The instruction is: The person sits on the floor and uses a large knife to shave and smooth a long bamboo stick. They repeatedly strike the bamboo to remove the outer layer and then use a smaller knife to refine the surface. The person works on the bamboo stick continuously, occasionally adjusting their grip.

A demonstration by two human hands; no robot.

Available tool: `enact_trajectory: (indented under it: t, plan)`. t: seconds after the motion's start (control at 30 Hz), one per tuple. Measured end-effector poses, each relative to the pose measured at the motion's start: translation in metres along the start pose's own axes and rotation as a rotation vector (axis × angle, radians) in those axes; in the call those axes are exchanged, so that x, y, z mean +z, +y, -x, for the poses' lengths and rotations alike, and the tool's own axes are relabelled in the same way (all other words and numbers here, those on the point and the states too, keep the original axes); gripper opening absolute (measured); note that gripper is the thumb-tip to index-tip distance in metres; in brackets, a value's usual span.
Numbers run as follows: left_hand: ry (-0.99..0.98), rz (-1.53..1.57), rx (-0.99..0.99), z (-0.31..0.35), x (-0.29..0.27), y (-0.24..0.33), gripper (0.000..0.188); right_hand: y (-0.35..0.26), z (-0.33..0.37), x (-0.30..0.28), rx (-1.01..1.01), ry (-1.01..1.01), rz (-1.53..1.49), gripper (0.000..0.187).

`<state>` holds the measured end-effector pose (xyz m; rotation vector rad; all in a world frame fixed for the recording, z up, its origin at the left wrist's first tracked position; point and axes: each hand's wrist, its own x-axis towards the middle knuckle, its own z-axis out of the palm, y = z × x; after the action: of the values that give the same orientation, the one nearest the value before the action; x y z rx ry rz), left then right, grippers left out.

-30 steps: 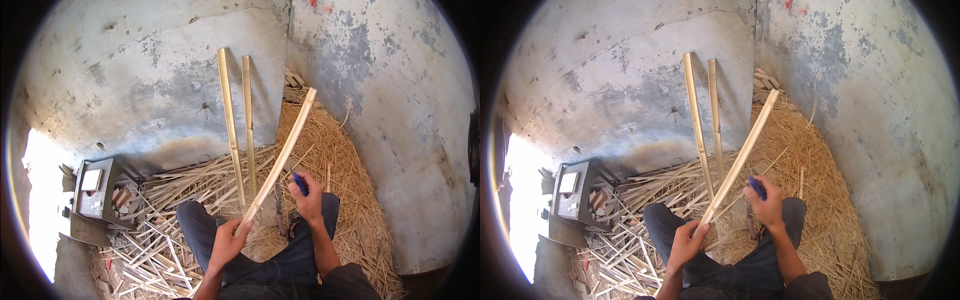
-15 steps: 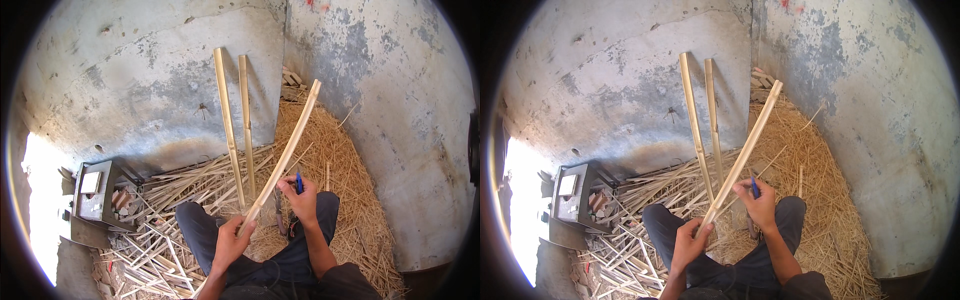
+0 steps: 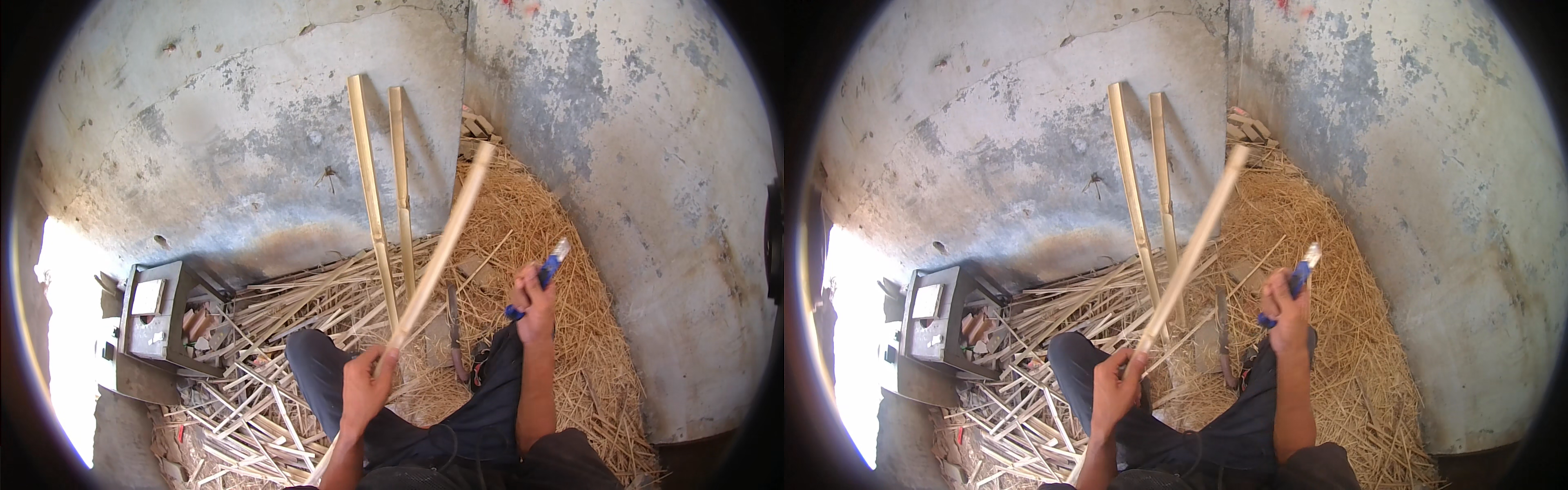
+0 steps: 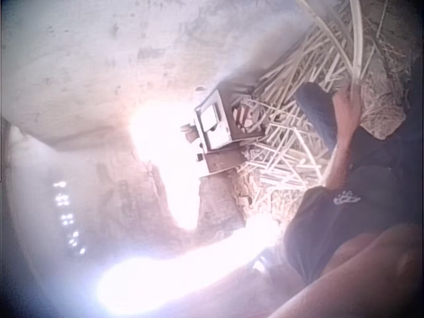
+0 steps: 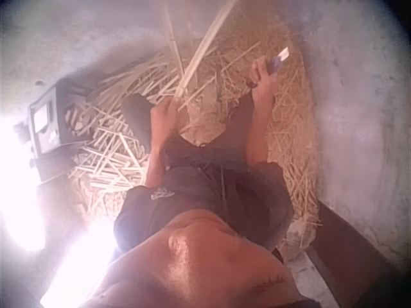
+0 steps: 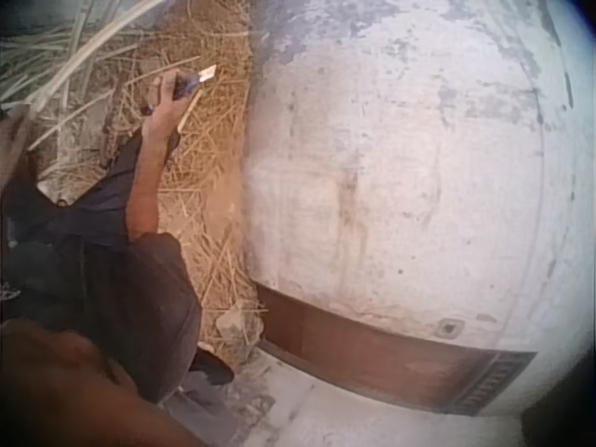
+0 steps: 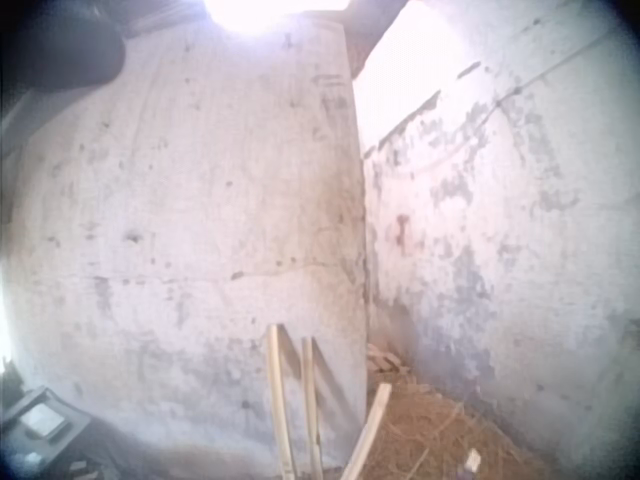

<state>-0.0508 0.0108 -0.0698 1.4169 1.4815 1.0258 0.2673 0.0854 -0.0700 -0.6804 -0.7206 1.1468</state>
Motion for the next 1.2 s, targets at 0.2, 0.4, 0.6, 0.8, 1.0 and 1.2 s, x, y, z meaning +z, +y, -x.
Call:
enact_trajectory:
  t: [0.2, 0.4, 0.6, 0.8, 1.0, 1.2]
  plan:
    - [0.002, 0.160, -0.112, -0.004, -0.012, 0.019, 0.025, -0.019, 0.001, 0.018, -0.268, -0.059, 1.344, 0.064]
    - [-0.110, 0.250, -0.066, 0.000, -0.001, 0.041, 0.025, 0.002, 0.046, 0.057, -0.243, -0.412, 1.067, 0.044]
    - [-0.097, 0.208, 0.000, 0.003, 0.004, 0.054, 0.022, 0.011, 0.058, 0.070, -0.539, -0.473, 1.154, 0.033]
    - [-0.078, 0.177, 0.037, 0.006, 0.006, 0.060, 0.021, 0.005, 0.059, 0.075, -0.646, -0.469, 1.245, 0.033]
    - [-0.077, 0.155, 0.054, 0.006, 0.009, 0.065, 0.022, 0.006, 0.058, 0.077, -0.704, -0.474, 1.277, 0.033]
    - [-0.198, 0.360, -0.072, 0.005, 0.005, 0.061, 0.021, 0.007, 0.055, 0.076, -0.727, -0.437, 1.223, 0.033]
